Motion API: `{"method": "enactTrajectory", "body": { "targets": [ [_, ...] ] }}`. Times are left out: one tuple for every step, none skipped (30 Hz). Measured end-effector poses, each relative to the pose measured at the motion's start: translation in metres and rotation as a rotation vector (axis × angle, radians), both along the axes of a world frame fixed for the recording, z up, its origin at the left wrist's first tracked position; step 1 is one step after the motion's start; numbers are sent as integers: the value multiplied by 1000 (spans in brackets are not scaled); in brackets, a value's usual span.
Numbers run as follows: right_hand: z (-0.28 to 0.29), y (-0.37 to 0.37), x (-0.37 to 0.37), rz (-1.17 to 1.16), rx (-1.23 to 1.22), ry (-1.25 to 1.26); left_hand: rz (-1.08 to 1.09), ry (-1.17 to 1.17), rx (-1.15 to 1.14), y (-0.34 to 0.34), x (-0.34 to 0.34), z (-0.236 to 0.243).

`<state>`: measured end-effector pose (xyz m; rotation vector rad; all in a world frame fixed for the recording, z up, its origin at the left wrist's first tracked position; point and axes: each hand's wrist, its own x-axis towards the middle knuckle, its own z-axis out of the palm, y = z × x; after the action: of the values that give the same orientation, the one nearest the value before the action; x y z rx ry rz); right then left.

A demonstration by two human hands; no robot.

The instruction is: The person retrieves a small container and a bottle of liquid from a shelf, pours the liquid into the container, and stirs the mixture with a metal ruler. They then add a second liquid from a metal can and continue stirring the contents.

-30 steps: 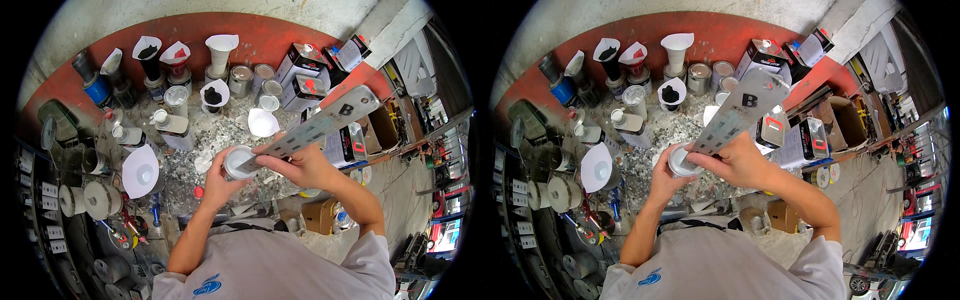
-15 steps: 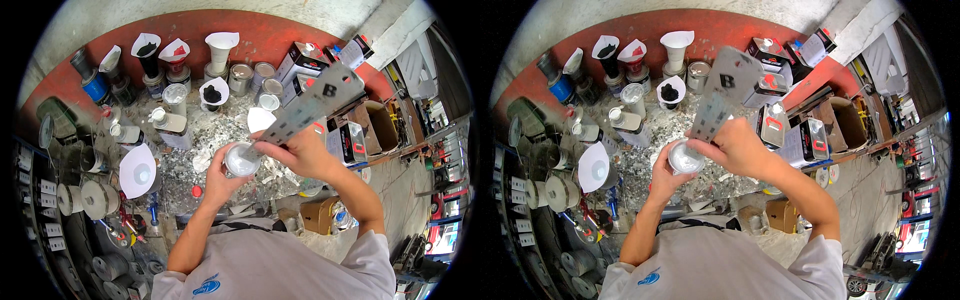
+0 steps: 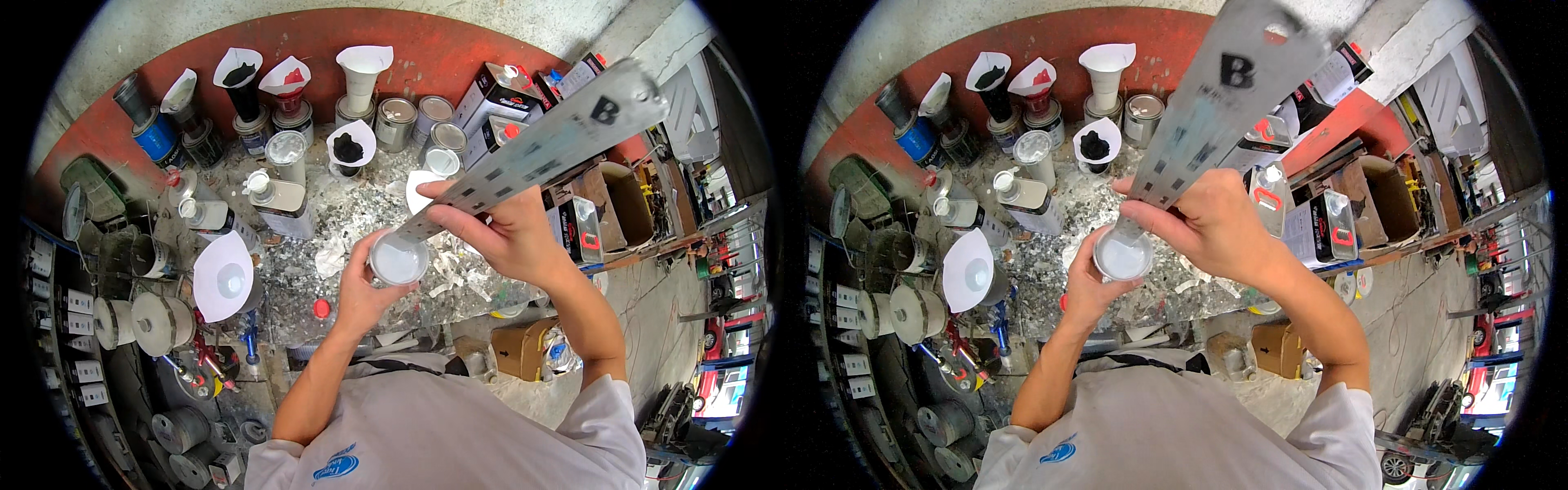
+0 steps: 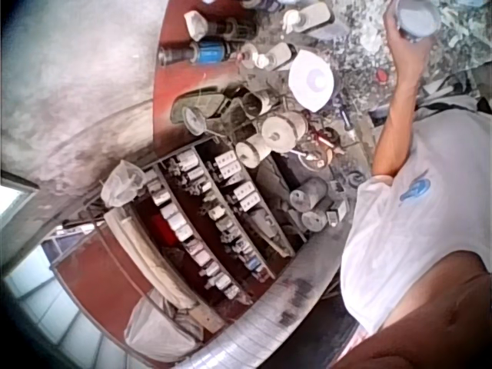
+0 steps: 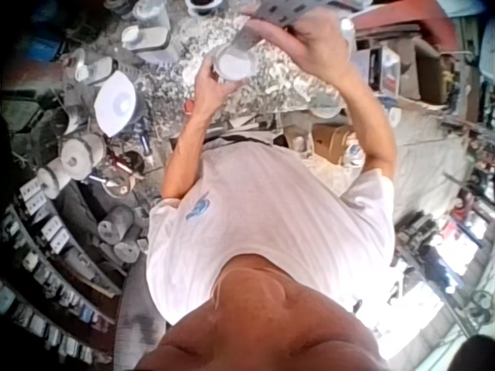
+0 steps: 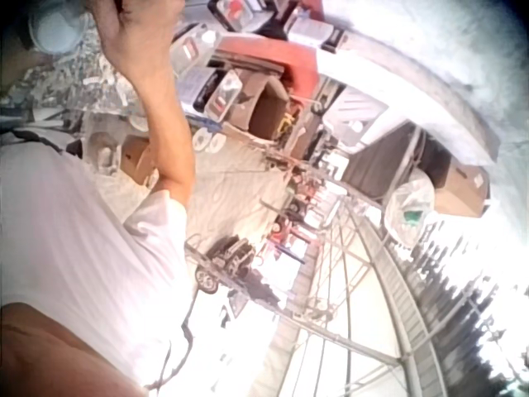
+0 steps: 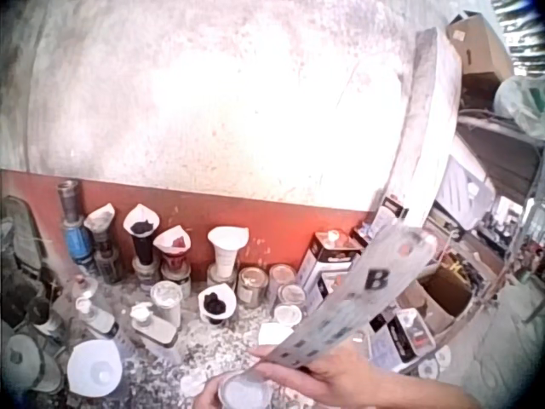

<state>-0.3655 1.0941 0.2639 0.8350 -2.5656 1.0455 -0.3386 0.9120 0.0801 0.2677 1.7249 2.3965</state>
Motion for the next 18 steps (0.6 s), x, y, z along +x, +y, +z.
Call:
{"method": "enactTrajectory", "body": {
  "targets": [
    [-3, 1, 1, -1, 26, -15, 6, 4, 12, 0, -1, 0],
    [-6, 2, 2, -2, 53, -29, 12, 7, 25, 0, -1, 1],
    [-11, 3, 4, -3, 80, -44, 9, -1, 29, 0, -2, 1],
    [-18, 4, 5, 21, 70, -40, 7, -9, 34, 0, -3, 2],
    [-26, 5, 8, 46, 59, -34, 4, -16, 37, 0, -3, 3],
    [-30, 6, 10, 69, 48, -29, 6, -22, 30, 0, -4, 3],
    [-31, 5, 13, 71, 43, -31, 7, -29, 23, 1, -5, 3],
    [-30, 3, 16, 73, 37, -33, 9, -35, 14, 1, -5, 2],
    [-29, 1, 18, 75, 31, -35, 11, -35, 15, 2, -4, 2],
    [-29, 0, 17, 91, -6, -4, 11, -35, 16, 2, -3, 1],
    [-26, -2, 16, 79, -31, 20, 14, -36, 17, 3, -2, 1],
    [-21, -3, 15, 67, -57, 43, 11, -37, 10, 3, -1, 0],
    [-16, -5, 13, 55, -82, 67, 9, -38, 4, 3, -1, -1],
    [-10, -3, 12, 26, -60, 68, 6, -38, -1, 3, 0, -1],
    [-6, -2, 10, 15, -32, 73, 13, -31, -6, 3, 1, -3],
    [-3, -2, 7, 6, -4, 78, 21, -24, -11, 2, 1, -4],
    [-2, -1, 6, -6, 25, 84, 26, -16, -15, 3, 1, -4],
    [-5, -2, 6, -16, 3, 46, 28, -15, 2, 3, 2, -2]
  ]
}}
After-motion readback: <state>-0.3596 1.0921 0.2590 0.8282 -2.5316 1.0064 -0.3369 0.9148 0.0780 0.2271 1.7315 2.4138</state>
